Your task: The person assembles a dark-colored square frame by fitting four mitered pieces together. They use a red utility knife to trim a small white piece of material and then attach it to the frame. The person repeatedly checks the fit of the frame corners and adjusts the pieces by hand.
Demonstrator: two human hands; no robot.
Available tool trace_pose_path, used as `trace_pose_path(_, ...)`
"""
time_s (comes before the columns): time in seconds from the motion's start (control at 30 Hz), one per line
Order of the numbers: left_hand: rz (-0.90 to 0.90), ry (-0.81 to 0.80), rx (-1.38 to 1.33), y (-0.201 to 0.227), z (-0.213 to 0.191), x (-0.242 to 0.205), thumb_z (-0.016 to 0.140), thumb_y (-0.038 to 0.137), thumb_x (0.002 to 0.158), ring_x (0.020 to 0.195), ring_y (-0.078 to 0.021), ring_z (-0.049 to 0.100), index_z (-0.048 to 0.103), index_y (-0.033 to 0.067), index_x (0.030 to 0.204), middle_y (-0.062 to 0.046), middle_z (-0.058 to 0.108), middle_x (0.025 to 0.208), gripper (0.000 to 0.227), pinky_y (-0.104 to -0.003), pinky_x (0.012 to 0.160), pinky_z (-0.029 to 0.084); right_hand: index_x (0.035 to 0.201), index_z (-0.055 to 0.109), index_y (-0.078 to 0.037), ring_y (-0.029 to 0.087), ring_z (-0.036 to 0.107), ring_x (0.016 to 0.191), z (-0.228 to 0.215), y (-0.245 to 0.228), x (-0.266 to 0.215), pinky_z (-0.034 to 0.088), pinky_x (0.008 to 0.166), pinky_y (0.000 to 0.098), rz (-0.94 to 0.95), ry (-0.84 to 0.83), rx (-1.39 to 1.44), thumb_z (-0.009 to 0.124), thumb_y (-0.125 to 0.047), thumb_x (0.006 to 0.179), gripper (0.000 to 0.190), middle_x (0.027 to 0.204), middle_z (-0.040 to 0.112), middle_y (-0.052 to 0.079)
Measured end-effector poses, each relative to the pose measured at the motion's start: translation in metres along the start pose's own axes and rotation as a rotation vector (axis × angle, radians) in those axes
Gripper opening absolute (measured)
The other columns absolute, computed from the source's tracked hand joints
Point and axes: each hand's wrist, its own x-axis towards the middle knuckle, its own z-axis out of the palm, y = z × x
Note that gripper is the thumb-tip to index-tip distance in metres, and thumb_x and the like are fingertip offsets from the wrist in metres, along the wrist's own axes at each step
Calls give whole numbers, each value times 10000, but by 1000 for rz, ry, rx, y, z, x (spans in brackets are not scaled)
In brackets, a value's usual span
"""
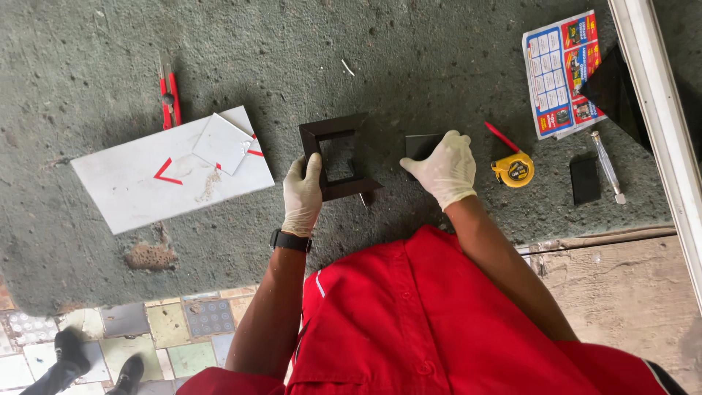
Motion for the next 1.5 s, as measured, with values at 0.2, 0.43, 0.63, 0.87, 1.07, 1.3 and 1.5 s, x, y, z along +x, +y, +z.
trace_pose_path(0.2,-16,3,64,17,2,14,655,483,988,1110,-280,677,684,98,1259,-180,729,1113,471,-436,942,543,1031,569,64,486,705,915,1,-3,5,601,785,571,22,33,11,987,-460,531,836,1005,593,247)
trace_pose_path(0.43,36,17,288,48,1,27,633,556,964,1106,-367,678,667,166,1281,-160,731,1123,504,-485,956,547,1042,574,47,437,714,853,17,6,10,609,749,487,-61,153,-55,968,-565,463,930,946,570,208)
trace_pose_path(0.63,553,224,422,55,-20,54,723,286,985,874,-282,697,752,61,1091,-126,694,967,251,-383,753,583,1065,613,48,438,705,891,2,18,24,586,792,461,-115,160,-11,952,-594,488,928,942,602,206)
trace_pose_path(0.87,797,767,960,59,-120,158,902,241,769,1144,-365,589,625,87,1292,-144,594,1241,612,-465,907,504,1247,628,49,451,665,949,-22,26,49,570,810,506,-368,385,-141,979,-437,605,878,1049,593,238)
trace_pose_path(1.07,476,832,1141,57,-144,181,922,435,700,1005,-391,631,589,117,1259,-156,607,1152,725,-494,795,559,1077,668,-44,362,708,775,17,22,-15,594,688,439,-313,359,-263,908,-638,580,811,877,630,143)
trace_pose_path(1.3,642,822,904,65,-162,179,965,259,668,799,-306,676,728,178,937,-60,635,881,367,-410,738,576,1112,631,0,391,665,810,49,40,-22,588,702,449,-256,424,-110,967,-484,428,903,934,576,165)
trace_pose_path(1.5,553,266,-956,93,-85,135,794,56,812,845,-132,588,666,121,868,-53,620,841,154,-308,918,510,964,655,-104,357,669,794,62,77,-3,548,704,437,-371,314,164,943,-422,564,587,833,582,97)
